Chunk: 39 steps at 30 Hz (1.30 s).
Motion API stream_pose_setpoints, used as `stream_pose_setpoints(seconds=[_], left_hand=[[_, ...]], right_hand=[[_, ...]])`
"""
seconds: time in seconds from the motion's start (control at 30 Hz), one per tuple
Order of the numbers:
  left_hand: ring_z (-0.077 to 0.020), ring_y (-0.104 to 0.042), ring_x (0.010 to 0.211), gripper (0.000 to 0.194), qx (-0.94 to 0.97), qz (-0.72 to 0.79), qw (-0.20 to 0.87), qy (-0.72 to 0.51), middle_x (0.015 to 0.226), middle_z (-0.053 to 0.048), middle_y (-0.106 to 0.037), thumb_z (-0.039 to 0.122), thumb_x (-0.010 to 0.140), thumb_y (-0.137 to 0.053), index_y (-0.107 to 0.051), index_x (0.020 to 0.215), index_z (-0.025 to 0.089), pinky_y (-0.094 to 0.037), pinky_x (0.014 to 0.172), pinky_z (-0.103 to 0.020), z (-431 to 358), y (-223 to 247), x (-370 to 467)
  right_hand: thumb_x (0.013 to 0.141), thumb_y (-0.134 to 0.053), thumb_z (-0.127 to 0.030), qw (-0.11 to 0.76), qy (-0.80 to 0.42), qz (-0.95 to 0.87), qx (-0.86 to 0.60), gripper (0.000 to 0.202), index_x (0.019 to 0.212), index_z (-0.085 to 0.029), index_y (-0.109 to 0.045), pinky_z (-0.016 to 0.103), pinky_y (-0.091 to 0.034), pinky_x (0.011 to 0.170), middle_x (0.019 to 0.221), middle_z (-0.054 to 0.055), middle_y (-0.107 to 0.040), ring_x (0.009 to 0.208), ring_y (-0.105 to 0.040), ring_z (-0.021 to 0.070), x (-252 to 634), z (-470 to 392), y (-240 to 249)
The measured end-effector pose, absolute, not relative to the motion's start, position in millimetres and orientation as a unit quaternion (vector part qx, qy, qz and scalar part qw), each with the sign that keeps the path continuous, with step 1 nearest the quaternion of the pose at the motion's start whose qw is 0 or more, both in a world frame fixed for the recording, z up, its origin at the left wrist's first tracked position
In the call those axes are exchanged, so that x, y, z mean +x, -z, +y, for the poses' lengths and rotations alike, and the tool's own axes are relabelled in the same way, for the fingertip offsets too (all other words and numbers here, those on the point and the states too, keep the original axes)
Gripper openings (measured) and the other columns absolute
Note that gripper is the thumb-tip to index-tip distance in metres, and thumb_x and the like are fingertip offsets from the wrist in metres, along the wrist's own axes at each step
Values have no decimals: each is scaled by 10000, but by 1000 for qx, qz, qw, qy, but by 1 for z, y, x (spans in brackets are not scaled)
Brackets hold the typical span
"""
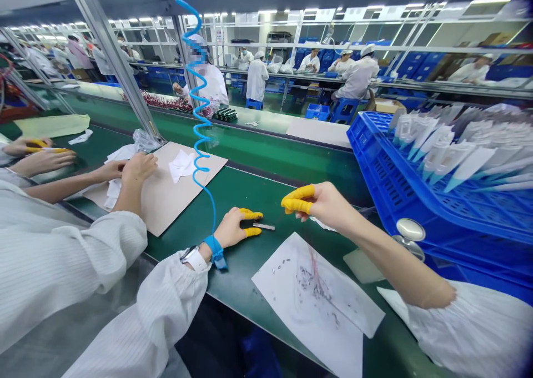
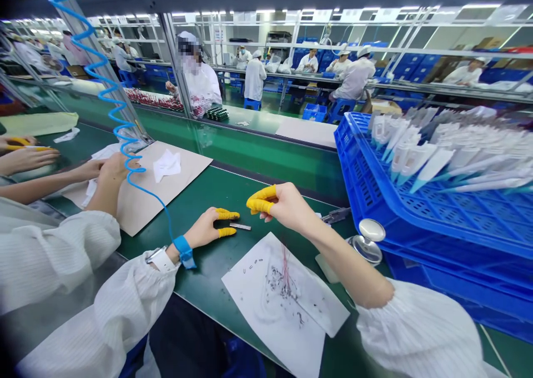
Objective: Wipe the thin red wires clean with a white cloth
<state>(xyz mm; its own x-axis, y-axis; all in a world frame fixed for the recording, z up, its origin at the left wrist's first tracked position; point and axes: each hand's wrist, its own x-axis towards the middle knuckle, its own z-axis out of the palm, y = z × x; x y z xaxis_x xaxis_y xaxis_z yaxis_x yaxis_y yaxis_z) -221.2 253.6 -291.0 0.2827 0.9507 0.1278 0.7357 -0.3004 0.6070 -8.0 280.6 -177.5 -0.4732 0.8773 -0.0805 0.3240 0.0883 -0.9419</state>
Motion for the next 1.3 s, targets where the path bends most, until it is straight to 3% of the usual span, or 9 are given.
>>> stream_pose_setpoints(seconds=[0.23, 0.47, 0.63, 0.87, 1.0, 1.07, 1.2, 1.3], left_hand=[[-247, -565, 1041, 380, 755, 566, 225, -241, 1131, -38, -661, 339, 751, -660, -635, 1115, 231, -449, 922, -367, 243, 286, -227], [-237, -570, 1055, 355, 748, 569, 229, -256, 1131, -39, -661, 327, 760, -645, -642, 1098, 220, -443, 943, -370, 241, 291, -226], [-234, -579, 1049, 350, 743, 571, 230, -264, 1127, -37, -664, 316, 750, -647, -648, 1088, 226, -452, 943, -364, 244, 294, -227], [-230, -582, 1058, 360, 743, 566, 239, -267, 1137, -41, -659, 323, 745, -646, -644, 1091, 223, -448, 957, -364, 243, 294, -228], [-238, -579, 1063, 391, 746, 561, 244, -264, 1146, -41, -654, 323, 725, -670, -637, 1101, 225, -448, 957, -372, 243, 293, -229], [-239, -578, 1062, 405, 748, 558, 245, -263, 1150, -43, -652, 315, 717, -681, -633, 1109, 225, -450, 952, -372, 244, 294, -231], [-236, -582, 1037, 378, 752, 557, 237, -260, 1127, -42, -662, 315, 724, -684, -646, 1089, 226, -451, 936, -363, 249, 296, -233], [-227, -589, 1002, 320, 757, 556, 228, -256, 1079, -36, -681, 332, 733, -683, -672, 1037, 233, -450, 910, -345, 253, 299, -232]], right_hand=[[537, -797, -296, 258, -574, -651, -424, 247, 709, -131, -733, 155, -437, 407, 613, 26, -654, 466, -492, 64, 27, 256, 162], [649, -700, -275, 112, -562, -684, -450, 167, 734, -133, -722, 146, -433, 425, 661, 19, -639, 509, -484, 64, 47, 245, 178], [687, -591, -137, -32, -447, -701, -554, 122, 739, -108, -698, 179, -476, 452, 652, 41, -653, 527, -569, 113, 45, 242, 212], [797, -567, -249, -68, -311, -721, -616, 340, 1068, -45, -591, 258, -481, 488, 716, 99, -682, 555, -634, 192, 50, 234, 222], [802, -519, -134, -131, -110, -767, -618, 168, 859, -111, -676, 288, -418, 483, 719, 119, -679, 639, -648, 258, 50, 220, 201], [810, -518, -128, -102, -68, -785, -607, 181, 879, -140, -685, 301, -418, 509, 742, 111, -685, 674, -648, 270, 41, 217, 194], [815, -600, -226, 48, -134, -854, -500, 229, 1033, -189, -659, 274, -448, 629, 851, 55, -696, 737, -630, 201, 2, 238, 199], [763, -664, -206, 88, -162, -884, -431, 267, 1029, -183, -658, 226, -401, 566, 817, 35, -681, 662, -588, 152, -33, 265, 218]])
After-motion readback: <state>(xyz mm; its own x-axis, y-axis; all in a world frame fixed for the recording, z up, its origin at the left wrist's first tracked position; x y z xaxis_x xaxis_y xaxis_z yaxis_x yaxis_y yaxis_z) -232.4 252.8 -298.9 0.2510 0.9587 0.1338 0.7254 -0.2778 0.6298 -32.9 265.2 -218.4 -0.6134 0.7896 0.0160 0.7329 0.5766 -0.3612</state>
